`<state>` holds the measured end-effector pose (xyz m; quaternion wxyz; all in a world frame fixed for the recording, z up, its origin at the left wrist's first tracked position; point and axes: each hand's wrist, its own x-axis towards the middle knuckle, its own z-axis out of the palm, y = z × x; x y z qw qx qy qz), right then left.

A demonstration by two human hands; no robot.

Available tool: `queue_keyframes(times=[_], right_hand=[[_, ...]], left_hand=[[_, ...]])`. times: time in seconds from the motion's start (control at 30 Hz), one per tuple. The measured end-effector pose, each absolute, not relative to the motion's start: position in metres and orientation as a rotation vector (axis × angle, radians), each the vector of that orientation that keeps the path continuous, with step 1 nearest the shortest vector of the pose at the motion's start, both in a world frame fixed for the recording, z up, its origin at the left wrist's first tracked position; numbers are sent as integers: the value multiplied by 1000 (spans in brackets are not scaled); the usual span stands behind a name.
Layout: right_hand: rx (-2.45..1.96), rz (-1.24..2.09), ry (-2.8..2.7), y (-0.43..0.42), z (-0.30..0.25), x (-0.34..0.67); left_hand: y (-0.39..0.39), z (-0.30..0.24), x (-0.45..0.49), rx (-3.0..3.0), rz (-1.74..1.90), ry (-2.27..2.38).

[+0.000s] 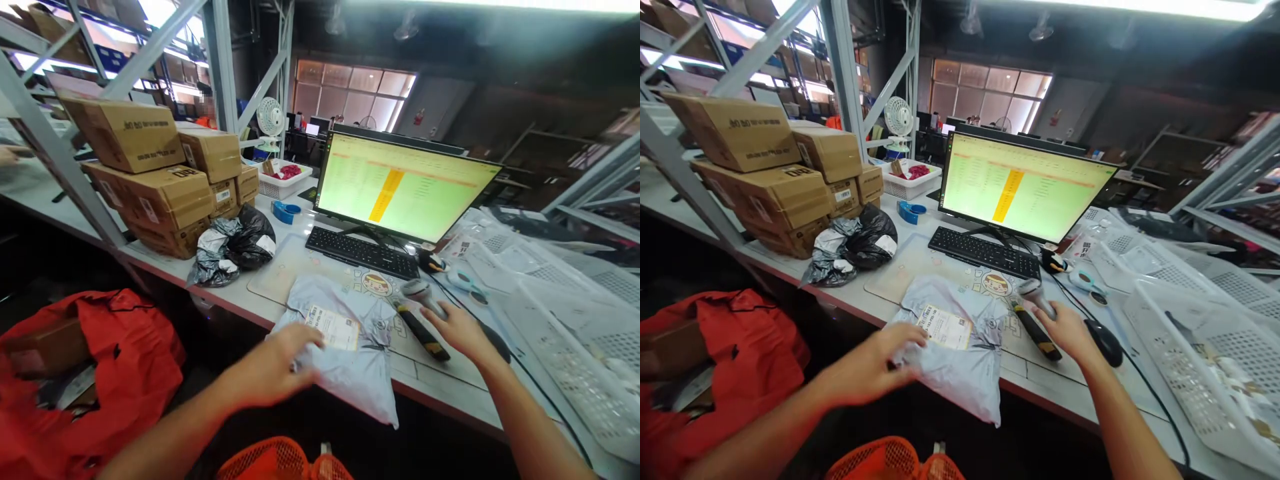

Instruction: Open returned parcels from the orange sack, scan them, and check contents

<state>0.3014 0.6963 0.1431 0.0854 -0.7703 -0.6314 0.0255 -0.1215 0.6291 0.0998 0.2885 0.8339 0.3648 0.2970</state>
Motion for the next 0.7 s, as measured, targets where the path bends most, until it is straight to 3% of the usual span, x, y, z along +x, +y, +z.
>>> queue_keyframes(times=[0.1, 0.23, 0.47, 0.7], right_hand=[[-2524, -90, -1650, 702, 103, 342], [-2561, -113, -1674, 698, 83, 363], [-2306, -158, -1776, 754, 139, 315], [-2347, 70, -1865, 842, 131, 279]], left_hand=[[623, 84, -73, 2443, 465, 809], [641, 39, -37, 2564, 200, 996], [639, 40, -42, 2468, 227, 1101], [640, 54, -46, 2434, 213, 1098]])
